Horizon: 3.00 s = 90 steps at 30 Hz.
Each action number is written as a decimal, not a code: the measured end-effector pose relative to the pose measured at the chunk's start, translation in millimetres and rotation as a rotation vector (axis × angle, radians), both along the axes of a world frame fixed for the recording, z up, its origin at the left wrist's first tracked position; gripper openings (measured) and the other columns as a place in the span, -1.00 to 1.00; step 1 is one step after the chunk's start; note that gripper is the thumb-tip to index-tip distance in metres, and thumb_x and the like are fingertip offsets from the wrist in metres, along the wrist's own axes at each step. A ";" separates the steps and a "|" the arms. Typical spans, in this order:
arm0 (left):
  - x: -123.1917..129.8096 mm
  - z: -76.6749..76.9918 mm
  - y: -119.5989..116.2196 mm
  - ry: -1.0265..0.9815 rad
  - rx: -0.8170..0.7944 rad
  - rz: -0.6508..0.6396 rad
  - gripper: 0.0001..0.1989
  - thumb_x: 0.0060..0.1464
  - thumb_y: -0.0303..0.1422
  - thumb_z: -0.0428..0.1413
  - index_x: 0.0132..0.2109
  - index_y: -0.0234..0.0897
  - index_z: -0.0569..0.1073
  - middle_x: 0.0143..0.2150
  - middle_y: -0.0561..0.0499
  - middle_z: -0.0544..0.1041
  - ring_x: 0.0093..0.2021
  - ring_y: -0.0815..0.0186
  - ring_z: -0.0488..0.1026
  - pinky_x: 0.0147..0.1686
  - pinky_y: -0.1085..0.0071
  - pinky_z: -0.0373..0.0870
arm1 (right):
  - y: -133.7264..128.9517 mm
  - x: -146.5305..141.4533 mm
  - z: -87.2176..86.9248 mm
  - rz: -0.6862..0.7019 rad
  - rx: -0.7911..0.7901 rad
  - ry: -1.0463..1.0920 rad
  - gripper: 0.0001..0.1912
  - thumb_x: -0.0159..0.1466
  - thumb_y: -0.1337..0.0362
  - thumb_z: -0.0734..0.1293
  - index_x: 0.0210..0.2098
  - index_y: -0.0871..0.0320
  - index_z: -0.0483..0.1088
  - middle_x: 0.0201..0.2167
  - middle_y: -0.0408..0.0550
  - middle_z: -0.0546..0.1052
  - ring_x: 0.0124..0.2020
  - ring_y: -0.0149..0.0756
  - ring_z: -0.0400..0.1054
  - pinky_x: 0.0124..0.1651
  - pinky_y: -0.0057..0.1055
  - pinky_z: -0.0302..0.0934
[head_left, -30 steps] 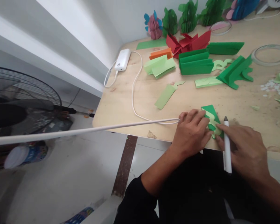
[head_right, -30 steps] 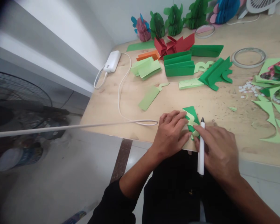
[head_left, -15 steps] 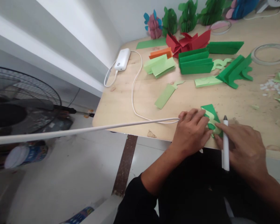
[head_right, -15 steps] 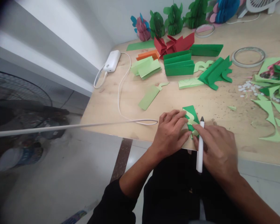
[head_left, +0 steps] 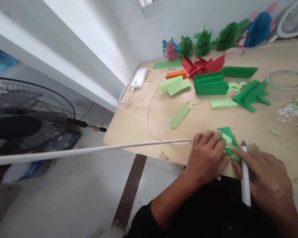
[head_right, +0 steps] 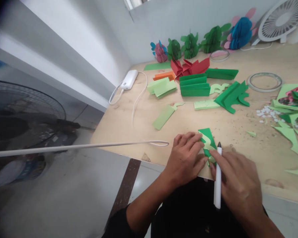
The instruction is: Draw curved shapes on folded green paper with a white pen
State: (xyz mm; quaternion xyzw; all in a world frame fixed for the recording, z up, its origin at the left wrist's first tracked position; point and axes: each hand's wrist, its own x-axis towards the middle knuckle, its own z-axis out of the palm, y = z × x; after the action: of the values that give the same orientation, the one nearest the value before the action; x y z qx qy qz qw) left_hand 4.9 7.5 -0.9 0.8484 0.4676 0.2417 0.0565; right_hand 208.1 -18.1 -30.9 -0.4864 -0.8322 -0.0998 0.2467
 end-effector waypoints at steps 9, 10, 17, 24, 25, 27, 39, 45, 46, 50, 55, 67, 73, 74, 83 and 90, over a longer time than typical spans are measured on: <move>0.5 2.1 0.5 0.043 -0.032 -0.009 -0.76 0.25 -0.23 0.06 -0.02 -0.21 0.48 0.19 -0.04 0.46 0.20 0.15 0.30 0.12 0.14 0.23 | -2.4 4.1 -6.0 0.023 0.001 0.055 -0.59 0.24 0.13 0.33 0.06 0.07 0.44 -0.17 0.04 0.59 -0.15 -0.11 0.47 -0.06 -0.20 0.24; 0.6 2.0 0.5 0.048 -0.027 -0.007 -0.76 0.25 -0.23 0.06 -0.03 -0.20 0.48 0.19 -0.04 0.46 0.20 0.15 0.30 0.12 0.14 0.24 | -2.6 4.5 -6.7 0.022 -0.011 0.066 -0.59 0.24 0.13 0.33 0.06 0.05 0.44 -0.16 0.03 0.59 -0.15 -0.11 0.47 -0.05 -0.19 0.24; -0.1 0.4 0.3 0.020 0.020 -0.010 -0.76 0.28 -0.23 0.02 -0.04 -0.22 0.48 0.17 -0.04 0.48 0.19 0.15 0.32 0.11 0.14 0.22 | -1.0 -5.6 20.5 -0.062 -0.146 0.279 -0.64 0.29 0.18 0.28 0.08 0.01 0.38 -0.12 0.00 0.58 -0.11 -0.14 0.48 -0.02 -0.17 0.29; 0.4 0.8 -0.2 0.023 0.001 -0.004 -0.75 0.28 -0.22 0.03 -0.04 -0.23 0.49 0.19 -0.06 0.47 0.20 0.14 0.31 0.12 0.13 0.21 | 29.7 -16.5 40.6 0.072 -0.115 0.245 -0.70 0.32 0.20 0.25 0.01 0.07 0.42 -0.14 -0.05 0.61 -0.12 -0.25 0.50 -0.04 -0.30 0.32; 0.6 0.8 -0.3 0.022 -0.001 -0.004 -0.75 0.28 -0.22 0.03 -0.04 -0.23 0.49 0.19 -0.06 0.47 0.20 0.14 0.31 0.13 0.12 0.21 | 32.5 -16.6 37.7 0.089 -0.084 0.220 -0.70 0.31 0.21 0.26 0.02 0.07 0.42 -0.17 -0.06 0.61 -0.15 -0.26 0.50 -0.06 -0.31 0.32; 0.7 1.3 -0.6 0.019 -0.006 -0.008 -0.74 0.29 -0.23 0.02 -0.02 -0.24 0.48 0.19 -0.06 0.47 0.21 0.13 0.30 0.14 0.12 0.20 | 34.5 -15.9 31.1 0.110 -0.028 0.169 -0.67 0.29 0.26 0.29 0.05 0.06 0.41 -0.22 -0.07 0.62 -0.19 -0.28 0.49 -0.09 -0.33 0.31; -0.3 3.9 -0.8 0.049 -0.030 -0.015 -0.69 0.31 -0.24 -0.01 0.07 -0.27 0.45 0.22 -0.10 0.44 0.23 0.12 0.28 0.17 0.11 0.19 | 27.9 -11.0 22.9 0.138 -0.030 0.095 -0.40 0.26 0.34 0.31 0.29 0.07 0.25 -0.19 -0.02 0.60 -0.13 -0.17 0.45 -0.05 -0.25 0.27; 1.0 3.9 -0.8 0.060 -0.032 -0.007 -0.70 0.32 -0.24 -0.03 0.05 -0.27 0.46 0.24 -0.12 0.42 0.25 0.11 0.26 0.18 0.10 0.19 | 29.0 -13.0 23.6 0.135 -0.032 0.100 -0.39 0.29 0.30 0.28 0.33 0.00 0.19 -0.18 -0.05 0.61 -0.15 -0.20 0.45 -0.06 -0.26 0.27; 1.1 4.0 -0.8 0.059 -0.032 -0.008 -0.70 0.32 -0.24 -0.04 0.05 -0.27 0.46 0.24 -0.12 0.42 0.25 0.11 0.27 0.18 0.09 0.19 | 29.0 -13.6 23.8 0.135 -0.029 0.098 -0.39 0.29 0.30 0.28 0.33 0.00 0.19 -0.19 -0.05 0.61 -0.16 -0.21 0.45 -0.07 -0.26 0.27; 0.9 4.5 -0.7 0.059 -0.024 -0.008 -0.70 0.31 -0.24 -0.02 0.04 -0.27 0.46 0.23 -0.12 0.43 0.24 0.12 0.28 0.16 0.11 0.21 | 29.9 -15.8 25.5 0.137 -0.024 0.123 -0.49 0.27 0.32 0.30 0.22 0.06 0.33 -0.22 -0.04 0.61 -0.18 -0.22 0.45 -0.10 -0.28 0.28; -0.2 4.3 -0.5 0.069 -0.015 -0.011 -0.72 0.32 -0.23 -0.04 -0.02 -0.25 0.48 0.24 -0.12 0.42 0.22 0.11 0.29 0.16 0.11 0.21 | 34.5 -14.5 35.4 0.013 -0.198 0.285 -0.72 0.27 0.13 0.30 -0.08 0.01 0.52 -0.22 -0.09 0.65 -0.21 -0.24 0.53 -0.10 -0.29 0.38; -1.6 5.9 -0.4 0.064 -0.028 -0.017 -0.72 0.31 -0.23 -0.01 0.01 -0.24 0.48 0.24 -0.14 0.42 0.22 0.09 0.29 0.16 0.10 0.18 | 58.8 -21.9 61.3 -0.186 -0.572 0.538 -0.59 0.24 -0.13 0.25 -0.17 -0.06 0.58 -0.12 -0.16 0.66 -0.08 -0.20 0.56 -0.05 -0.27 0.47; -1.5 6.2 -0.5 0.067 -0.022 -0.010 -0.68 0.31 -0.22 -0.02 0.07 -0.26 0.47 0.24 -0.14 0.43 0.22 0.10 0.30 0.16 0.10 0.19 | 57.6 -24.7 54.4 -0.135 -0.491 0.368 -0.53 0.27 -0.14 0.18 -0.14 -0.02 0.55 -0.17 -0.14 0.67 -0.17 -0.24 0.58 -0.15 -0.35 0.47; -1.4 6.2 -0.4 0.065 -0.021 -0.006 -0.68 0.31 -0.23 -0.02 0.07 -0.26 0.47 0.24 -0.14 0.43 0.22 0.10 0.30 0.16 0.10 0.19 | 56.3 -25.0 52.4 -0.116 -0.441 0.339 -0.54 0.28 -0.13 0.18 -0.13 -0.02 0.55 -0.18 -0.15 0.67 -0.17 -0.24 0.58 -0.13 -0.34 0.47; -1.4 6.2 -0.4 0.066 -0.024 -0.008 -0.68 0.29 -0.23 0.01 0.07 -0.25 0.48 0.23 -0.14 0.42 0.21 0.10 0.31 0.17 0.10 0.21 | 57.6 -23.8 51.5 -0.094 -0.467 0.365 -0.55 0.28 -0.13 0.19 -0.13 -0.02 0.56 -0.16 -0.13 0.66 -0.14 -0.22 0.57 -0.07 -0.29 0.47; -2.5 9.5 0.2 0.058 -0.032 -0.014 -0.73 0.32 -0.25 -0.03 -0.01 -0.24 0.49 0.21 -0.16 0.44 0.21 0.09 0.31 0.14 0.10 0.22 | 69.7 -29.3 67.1 -0.258 -0.671 0.638 -0.65 0.14 -0.08 0.32 -0.31 0.00 0.57 -0.24 -0.11 0.67 -0.19 -0.17 0.55 -0.13 -0.25 0.44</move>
State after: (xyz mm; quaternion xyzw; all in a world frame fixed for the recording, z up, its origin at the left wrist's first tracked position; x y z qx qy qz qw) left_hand 2.4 7.7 8.6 0.8573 0.4668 0.2092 0.0579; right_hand 178.8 51.7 36.3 -0.6447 -0.6343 0.2985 0.3047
